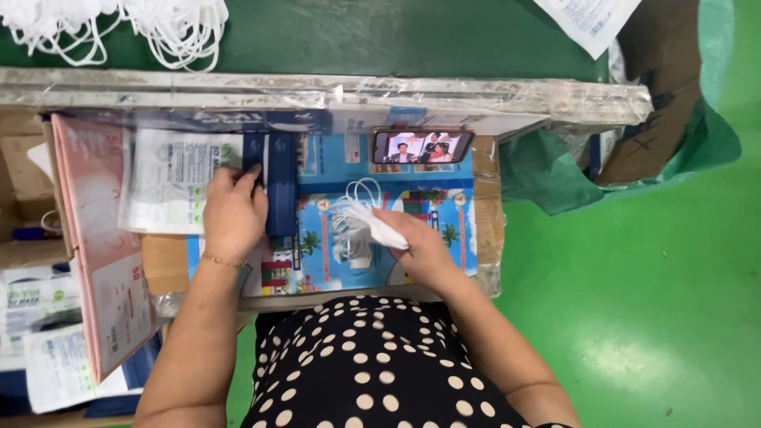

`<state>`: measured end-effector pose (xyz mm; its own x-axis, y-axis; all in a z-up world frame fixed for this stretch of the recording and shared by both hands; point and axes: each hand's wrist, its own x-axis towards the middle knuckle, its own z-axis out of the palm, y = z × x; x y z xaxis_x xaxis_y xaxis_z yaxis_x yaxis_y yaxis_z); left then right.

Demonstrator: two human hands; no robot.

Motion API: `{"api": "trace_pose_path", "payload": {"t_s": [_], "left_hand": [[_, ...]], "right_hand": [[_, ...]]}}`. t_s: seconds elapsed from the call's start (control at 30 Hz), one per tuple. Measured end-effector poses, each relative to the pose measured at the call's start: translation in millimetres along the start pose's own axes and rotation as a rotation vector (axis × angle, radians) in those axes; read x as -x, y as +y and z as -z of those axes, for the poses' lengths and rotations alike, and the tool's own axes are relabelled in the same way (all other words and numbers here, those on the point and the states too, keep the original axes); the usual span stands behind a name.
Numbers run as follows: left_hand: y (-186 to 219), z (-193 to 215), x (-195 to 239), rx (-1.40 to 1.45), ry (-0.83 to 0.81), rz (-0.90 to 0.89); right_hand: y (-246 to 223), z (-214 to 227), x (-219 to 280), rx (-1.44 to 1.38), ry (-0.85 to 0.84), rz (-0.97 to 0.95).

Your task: The person is folding and packing face masks into plastic bags or boxes on a production line.

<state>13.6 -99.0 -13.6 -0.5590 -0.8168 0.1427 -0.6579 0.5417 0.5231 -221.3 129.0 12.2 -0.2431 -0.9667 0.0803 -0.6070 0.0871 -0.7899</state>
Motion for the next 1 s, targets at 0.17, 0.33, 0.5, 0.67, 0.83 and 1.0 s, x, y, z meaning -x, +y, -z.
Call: {"api": "trace_pose_path", "payload": {"t_s": [0.17,0.33,0.5,0.67,0.83,1.0], "left_hand": [[-13,-7,-1,-0.025,0.04,-0.043],[-7,-8,-9,-0.089,-0.026,0.128],[-44,-20,-9,0.085,0.06,0.229],[-8,-3,14,0.535,0.14,0.254],[42,-16,48,0.439,0.222,-0.193],[67,-10,59,0.495,0.242,-0.297]], "right_hand": [[0,-3,2,-0.001,-0.064,0.003],[4,-11,0,0.094,-0.108,0.1],[-6,-8,-6,0.293,-0.021,0.135],[-16,-11,-8,-0.14,-0.234,0.033],[-49,-37,-32,-0.805,0.009,-0.297],[-24,-40,-31,-0.437,0.139,-0.215]]}}
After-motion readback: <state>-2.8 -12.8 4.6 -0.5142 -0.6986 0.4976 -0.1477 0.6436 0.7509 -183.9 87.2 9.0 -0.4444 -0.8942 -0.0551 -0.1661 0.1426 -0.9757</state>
